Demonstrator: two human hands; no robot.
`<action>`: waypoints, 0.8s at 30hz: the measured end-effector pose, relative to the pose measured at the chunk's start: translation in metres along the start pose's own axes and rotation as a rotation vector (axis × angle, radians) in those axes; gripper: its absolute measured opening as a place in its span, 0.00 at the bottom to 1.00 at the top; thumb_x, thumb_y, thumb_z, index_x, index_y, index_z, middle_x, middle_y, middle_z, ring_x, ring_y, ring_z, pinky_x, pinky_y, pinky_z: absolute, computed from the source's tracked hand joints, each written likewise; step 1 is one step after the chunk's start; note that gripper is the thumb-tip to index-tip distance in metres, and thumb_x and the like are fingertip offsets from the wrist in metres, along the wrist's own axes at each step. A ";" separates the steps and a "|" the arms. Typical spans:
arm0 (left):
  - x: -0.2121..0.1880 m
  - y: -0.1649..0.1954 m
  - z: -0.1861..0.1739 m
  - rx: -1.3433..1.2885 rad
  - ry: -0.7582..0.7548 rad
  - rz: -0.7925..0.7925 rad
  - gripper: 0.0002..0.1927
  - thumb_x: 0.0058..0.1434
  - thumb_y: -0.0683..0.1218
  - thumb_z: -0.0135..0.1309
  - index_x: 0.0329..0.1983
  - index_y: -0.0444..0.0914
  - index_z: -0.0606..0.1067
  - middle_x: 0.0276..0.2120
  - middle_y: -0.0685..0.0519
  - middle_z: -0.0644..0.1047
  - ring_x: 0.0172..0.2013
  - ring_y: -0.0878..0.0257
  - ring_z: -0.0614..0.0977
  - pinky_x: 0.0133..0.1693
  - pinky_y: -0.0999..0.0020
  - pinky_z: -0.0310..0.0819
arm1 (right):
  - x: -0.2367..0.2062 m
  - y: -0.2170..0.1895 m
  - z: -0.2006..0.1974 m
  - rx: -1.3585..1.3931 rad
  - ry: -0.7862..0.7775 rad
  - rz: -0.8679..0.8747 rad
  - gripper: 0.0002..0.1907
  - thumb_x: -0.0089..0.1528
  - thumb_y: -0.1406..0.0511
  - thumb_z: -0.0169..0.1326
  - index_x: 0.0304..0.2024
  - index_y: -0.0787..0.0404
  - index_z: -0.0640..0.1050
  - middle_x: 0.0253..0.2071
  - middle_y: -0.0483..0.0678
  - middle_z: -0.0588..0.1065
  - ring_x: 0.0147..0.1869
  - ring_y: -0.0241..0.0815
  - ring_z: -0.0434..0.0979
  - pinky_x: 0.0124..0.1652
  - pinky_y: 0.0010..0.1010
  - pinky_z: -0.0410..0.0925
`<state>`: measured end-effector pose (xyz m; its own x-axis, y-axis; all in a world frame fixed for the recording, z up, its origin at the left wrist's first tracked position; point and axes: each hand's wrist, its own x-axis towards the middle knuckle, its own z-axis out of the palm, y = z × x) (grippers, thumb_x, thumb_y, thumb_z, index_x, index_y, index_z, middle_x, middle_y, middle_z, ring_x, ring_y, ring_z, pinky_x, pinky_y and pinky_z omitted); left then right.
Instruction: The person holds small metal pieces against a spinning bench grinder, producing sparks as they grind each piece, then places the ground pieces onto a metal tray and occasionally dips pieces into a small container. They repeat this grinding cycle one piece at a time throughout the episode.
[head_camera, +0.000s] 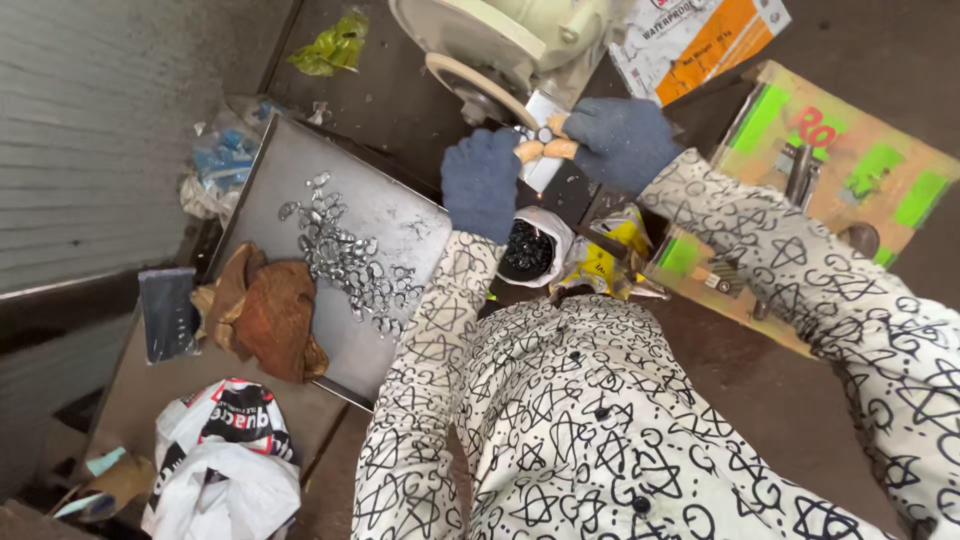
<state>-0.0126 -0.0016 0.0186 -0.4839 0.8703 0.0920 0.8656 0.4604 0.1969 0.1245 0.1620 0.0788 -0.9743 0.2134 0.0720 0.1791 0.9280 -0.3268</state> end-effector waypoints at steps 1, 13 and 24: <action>-0.003 0.001 0.002 -0.018 0.018 -0.014 0.19 0.59 0.51 0.58 0.53 0.43 0.74 0.33 0.52 0.75 0.35 0.54 0.79 0.37 0.55 0.70 | 0.008 0.005 -0.003 -0.003 0.007 -0.089 0.15 0.67 0.52 0.60 0.48 0.53 0.81 0.31 0.47 0.73 0.34 0.49 0.77 0.30 0.41 0.68; -0.031 0.011 -0.001 -0.184 0.011 0.109 0.15 0.61 0.48 0.56 0.51 0.46 0.75 0.34 0.54 0.76 0.37 0.54 0.79 0.41 0.52 0.71 | -0.028 -0.035 0.027 0.694 0.369 0.357 0.19 0.72 0.55 0.59 0.58 0.59 0.77 0.42 0.50 0.76 0.40 0.45 0.78 0.40 0.36 0.71; -0.134 -0.155 0.017 0.582 -0.275 -0.260 0.23 0.59 0.51 0.51 0.57 0.41 0.71 0.46 0.52 0.78 0.52 0.52 0.76 0.56 0.46 0.69 | -0.110 -0.097 0.149 0.454 -0.095 0.636 0.26 0.60 0.57 0.60 0.56 0.65 0.75 0.46 0.57 0.77 0.50 0.54 0.78 0.47 0.43 0.71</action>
<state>-0.0802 -0.1866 -0.0409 -0.7014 0.6962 -0.1527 0.6913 0.6123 -0.3837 0.1935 0.0026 -0.0376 -0.7146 0.6154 -0.3325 0.6531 0.4168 -0.6323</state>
